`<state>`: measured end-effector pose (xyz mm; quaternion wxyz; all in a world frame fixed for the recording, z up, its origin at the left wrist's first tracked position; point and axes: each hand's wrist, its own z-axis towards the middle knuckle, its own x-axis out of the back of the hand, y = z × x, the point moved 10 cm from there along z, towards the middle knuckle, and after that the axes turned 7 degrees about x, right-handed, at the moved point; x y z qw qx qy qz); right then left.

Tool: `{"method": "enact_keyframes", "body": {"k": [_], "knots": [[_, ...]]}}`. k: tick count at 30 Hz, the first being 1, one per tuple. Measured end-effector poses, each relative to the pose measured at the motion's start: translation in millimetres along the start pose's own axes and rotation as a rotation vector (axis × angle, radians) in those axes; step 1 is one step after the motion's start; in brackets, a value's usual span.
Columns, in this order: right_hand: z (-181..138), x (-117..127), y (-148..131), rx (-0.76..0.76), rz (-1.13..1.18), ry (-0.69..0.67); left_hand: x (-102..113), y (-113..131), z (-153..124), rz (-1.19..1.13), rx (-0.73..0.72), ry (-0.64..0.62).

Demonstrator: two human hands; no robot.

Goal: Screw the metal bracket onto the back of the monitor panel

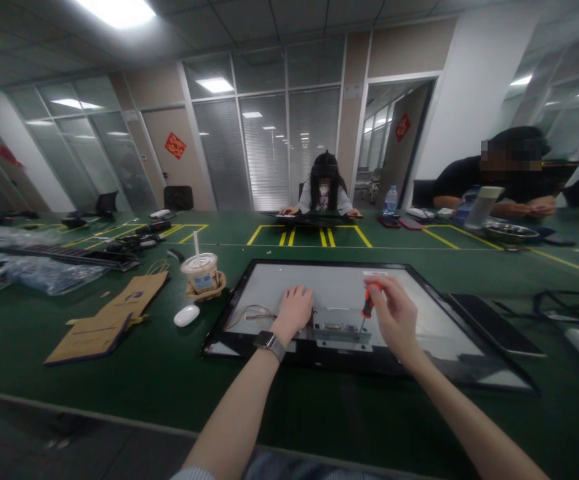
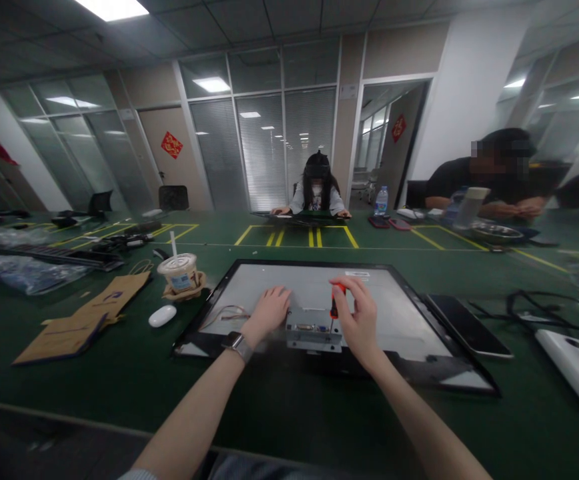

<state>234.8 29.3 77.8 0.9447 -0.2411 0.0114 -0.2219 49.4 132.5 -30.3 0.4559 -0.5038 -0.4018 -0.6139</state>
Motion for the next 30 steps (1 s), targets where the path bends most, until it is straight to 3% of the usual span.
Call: {"method": "enact_keyframes", "body": {"k": [6, 17, 30], "knots": [[4.9, 5.1, -14.4, 0.063, -0.091, 0.038, 3.3, 1.1, -1.7, 0.015, 0.005, 0.013], [-1.6, 8.6, 33.7, -0.179, 0.013, 0.050, 0.3, -0.8, -1.2, -0.002, 0.008, 0.009], [-2.0, 7.4, 43.0, -0.244, 0.151, 0.083, -1.5, -2.3, 0.1, -0.001, 0.001, 0.002]]}}
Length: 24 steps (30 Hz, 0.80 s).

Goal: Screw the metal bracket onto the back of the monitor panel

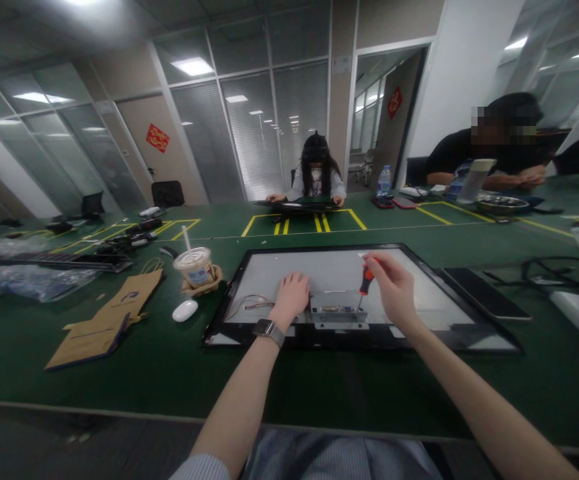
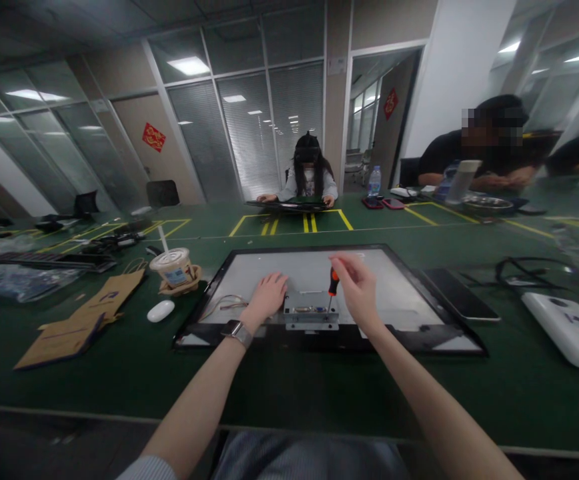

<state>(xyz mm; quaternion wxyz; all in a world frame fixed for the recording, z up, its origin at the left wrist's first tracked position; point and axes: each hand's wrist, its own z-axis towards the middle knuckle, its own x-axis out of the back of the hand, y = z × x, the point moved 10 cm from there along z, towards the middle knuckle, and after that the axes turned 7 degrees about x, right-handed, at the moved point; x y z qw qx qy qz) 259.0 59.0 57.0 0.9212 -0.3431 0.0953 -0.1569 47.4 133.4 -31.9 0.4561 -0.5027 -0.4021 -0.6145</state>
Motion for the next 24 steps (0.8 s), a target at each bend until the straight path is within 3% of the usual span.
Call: {"method": "enact_keyframes", "body": {"k": [4, 8, 15, 24], "knots": [[-1.6, -3.5, 10.7, -0.085, 0.101, -0.023, -1.0, -0.8, 0.7, -0.008, 0.006, 0.002], [-2.3, -8.4, 6.5, -0.077, 0.157, -0.061, -2.1, -1.1, 1.3, -0.004, 0.005, 0.005], [-2.4, -13.8, -12.0, -0.023, 0.079, -0.102, -2.6, -1.3, 1.9, 0.002, 0.005, 0.009], [0.0, -11.0, -15.2, 0.002, 0.019, -0.089, -0.2, 0.0, -0.1, 0.010, -0.002, 0.014]]}}
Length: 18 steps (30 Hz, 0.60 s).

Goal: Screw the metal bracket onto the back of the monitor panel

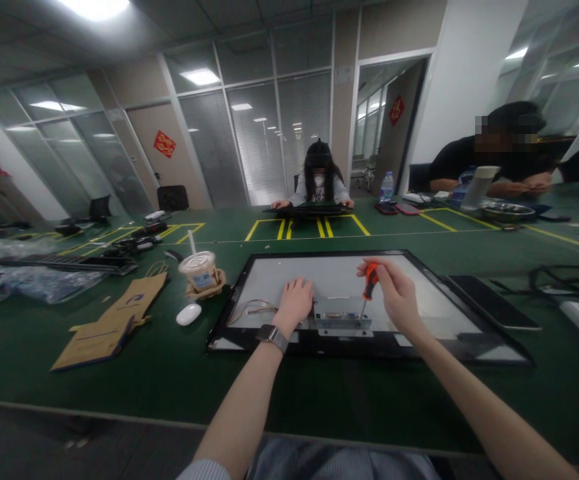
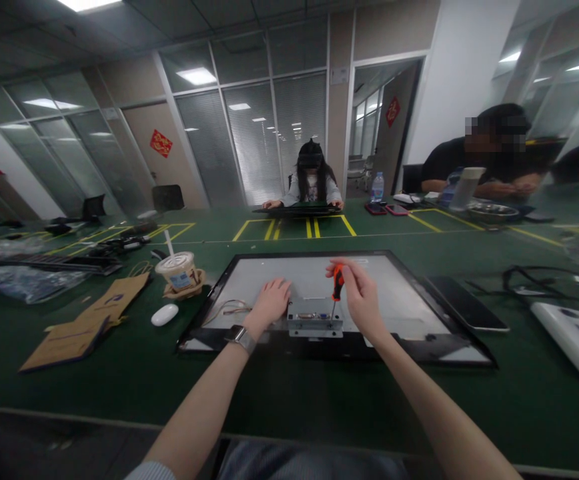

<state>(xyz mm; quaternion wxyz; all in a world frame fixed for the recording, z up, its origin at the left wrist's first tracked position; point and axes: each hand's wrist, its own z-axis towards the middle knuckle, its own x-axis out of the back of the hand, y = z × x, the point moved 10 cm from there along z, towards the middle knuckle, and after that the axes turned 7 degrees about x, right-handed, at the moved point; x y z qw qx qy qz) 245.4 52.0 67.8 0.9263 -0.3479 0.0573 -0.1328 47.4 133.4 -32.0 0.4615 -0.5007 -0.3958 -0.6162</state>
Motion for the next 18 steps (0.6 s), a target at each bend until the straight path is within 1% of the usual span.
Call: {"method": "enact_keyframes", "body": {"k": [3, 4, 6, 8, 14, 18], "knots": [[1.0, 0.8, -0.2, 0.003, -0.031, 0.002, -0.9, -1.6, 1.3, -0.015, 0.008, -0.004], [1.3, 0.1, -1.5, 0.021, -0.041, -0.005, -1.0, -2.1, 1.7, -0.021, 0.009, -0.003], [1.1, 3.2, -6.4, 0.083, -0.068, 0.027, -1.0, -2.6, 2.3, -0.029, 0.006, 0.000], [-0.2, 4.3, -8.4, 0.115, -0.098, 0.037, -1.4, -2.4, 2.5, -0.030, -0.002, 0.002], [-4.4, 3.6, -15.2, 0.165, -0.151, 0.009, -2.8, -2.7, 2.8, -0.027, -0.001, 0.010], [-3.6, 0.7, -22.6, 0.211, -0.207, -0.014, 2.4, -3.0, 2.0, -0.038, -0.001, 0.036]]}}
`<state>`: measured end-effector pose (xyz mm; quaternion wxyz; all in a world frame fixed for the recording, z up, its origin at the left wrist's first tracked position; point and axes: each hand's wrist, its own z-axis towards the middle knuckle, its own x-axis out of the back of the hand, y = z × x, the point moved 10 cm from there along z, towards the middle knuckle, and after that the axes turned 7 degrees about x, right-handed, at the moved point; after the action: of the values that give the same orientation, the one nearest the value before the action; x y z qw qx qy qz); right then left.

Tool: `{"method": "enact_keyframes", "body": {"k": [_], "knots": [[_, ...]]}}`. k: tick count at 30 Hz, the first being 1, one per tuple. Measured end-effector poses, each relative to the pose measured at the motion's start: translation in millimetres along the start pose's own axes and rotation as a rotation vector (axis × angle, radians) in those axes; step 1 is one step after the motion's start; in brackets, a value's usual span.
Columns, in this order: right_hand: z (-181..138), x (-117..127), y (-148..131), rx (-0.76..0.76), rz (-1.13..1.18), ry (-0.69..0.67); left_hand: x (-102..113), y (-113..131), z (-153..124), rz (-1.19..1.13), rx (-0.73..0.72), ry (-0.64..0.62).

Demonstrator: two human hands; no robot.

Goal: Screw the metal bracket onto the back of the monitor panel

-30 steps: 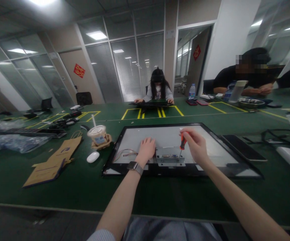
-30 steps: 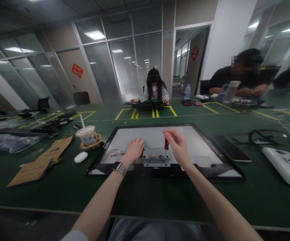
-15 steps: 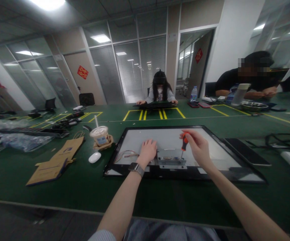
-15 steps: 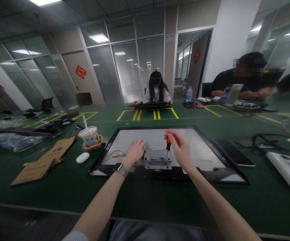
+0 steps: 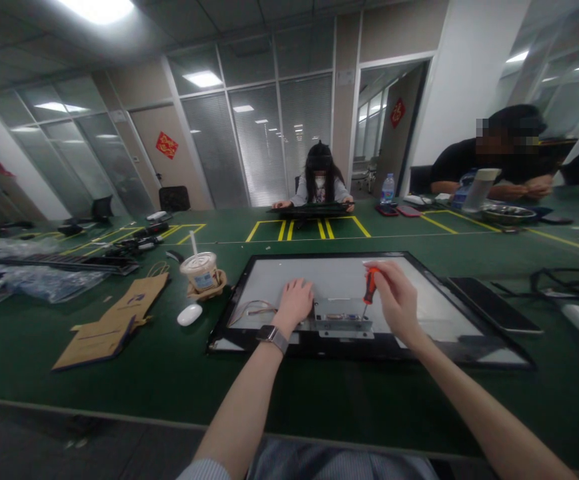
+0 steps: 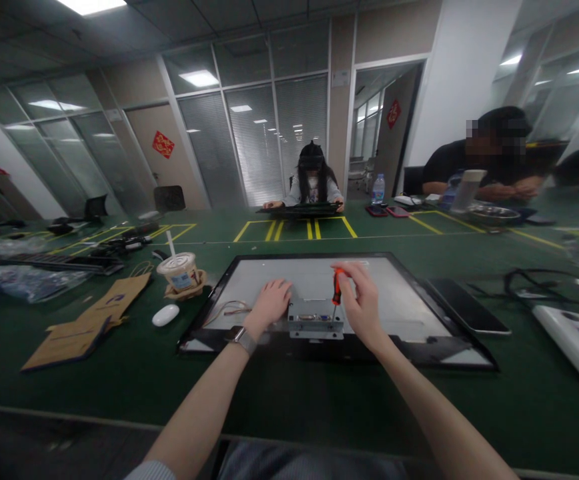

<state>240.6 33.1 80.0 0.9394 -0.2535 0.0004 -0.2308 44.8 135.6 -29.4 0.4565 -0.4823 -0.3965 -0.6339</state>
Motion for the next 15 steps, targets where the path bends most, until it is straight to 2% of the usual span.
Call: {"method": "enact_keyframes", "body": {"k": [6, 9, 15], "knots": [[1.4, 7.7, -2.1, 0.028, -0.078, 0.088, 12.5, 1.0, -0.4, 0.011, -0.021, 0.035], [-2.0, 5.2, 7.3, -0.032, -0.031, 0.069, 16.6, -1.7, 1.9, -0.013, 0.001, 0.041], [-9.8, -1.7, 20.4, -0.129, 0.074, 0.047, 28.6, -13.6, 5.4, -0.211, 0.103, 0.104]]}}
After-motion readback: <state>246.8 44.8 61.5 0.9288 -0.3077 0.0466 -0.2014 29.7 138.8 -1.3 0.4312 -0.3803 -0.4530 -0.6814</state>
